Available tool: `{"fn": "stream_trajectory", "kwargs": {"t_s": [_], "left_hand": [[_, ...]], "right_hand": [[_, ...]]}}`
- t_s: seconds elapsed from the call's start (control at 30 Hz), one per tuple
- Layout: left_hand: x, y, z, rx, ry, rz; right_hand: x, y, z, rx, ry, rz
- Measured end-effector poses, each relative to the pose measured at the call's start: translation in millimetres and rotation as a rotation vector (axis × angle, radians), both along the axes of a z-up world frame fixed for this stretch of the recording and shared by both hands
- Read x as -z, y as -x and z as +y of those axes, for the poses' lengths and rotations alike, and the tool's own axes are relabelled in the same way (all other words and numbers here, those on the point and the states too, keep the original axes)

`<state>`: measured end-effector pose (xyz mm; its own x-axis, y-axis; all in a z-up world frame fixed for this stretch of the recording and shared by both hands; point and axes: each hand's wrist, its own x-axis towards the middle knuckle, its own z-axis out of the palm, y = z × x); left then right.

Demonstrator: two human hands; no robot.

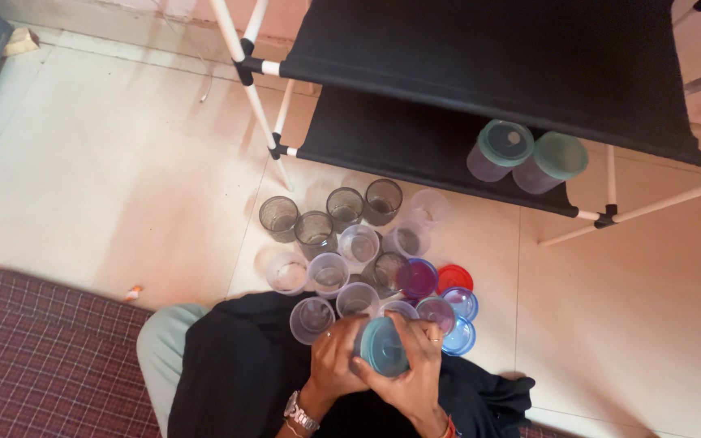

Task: The person sits on a mat and sorts a pile of plastic containers and lids by color and type. They pick up containers, match lids to containers, and place them into separate groups on the floor.

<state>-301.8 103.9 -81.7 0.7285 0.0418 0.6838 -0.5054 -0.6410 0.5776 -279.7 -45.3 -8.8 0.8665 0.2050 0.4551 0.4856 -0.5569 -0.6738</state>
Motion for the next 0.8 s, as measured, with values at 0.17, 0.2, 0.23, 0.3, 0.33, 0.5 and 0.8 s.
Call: {"fn": "stream_trajectory", "kwargs": {"t_s": [0.17, 0.2, 0.23, 0.3, 0.33, 0.5, 0.8], "left_hand": [[0, 6, -10, 0.065, 0.038, 0.054], [1, 6, -10, 0.095, 0.046, 0.071], [1, 6, -11, 0.121, 0.054, 0.090], [-1, 6, -11, 0.139, 0.072, 0.193], [-2, 7, -11, 0.147, 0.082, 0.244], [-18, 3, 2, 0.342, 0.234, 0.395], [-33, -1, 18, 0.640, 0.429, 0.739]], "right_hand": [[5, 3, -9, 0.042, -0.097, 0.024], [6, 3, -10, 0.049, -0.120, 0.032], [8, 3, -12, 0.058, -0.106, 0.037], [10, 5, -14, 0.074, -0.078, 0.047], [11, 6, -15, 0.070, -0.081, 0.048], [15, 7, -15, 0.034, -0.093, 0.086], [27, 8, -23, -0.112, -0.172, 0.226]]}}
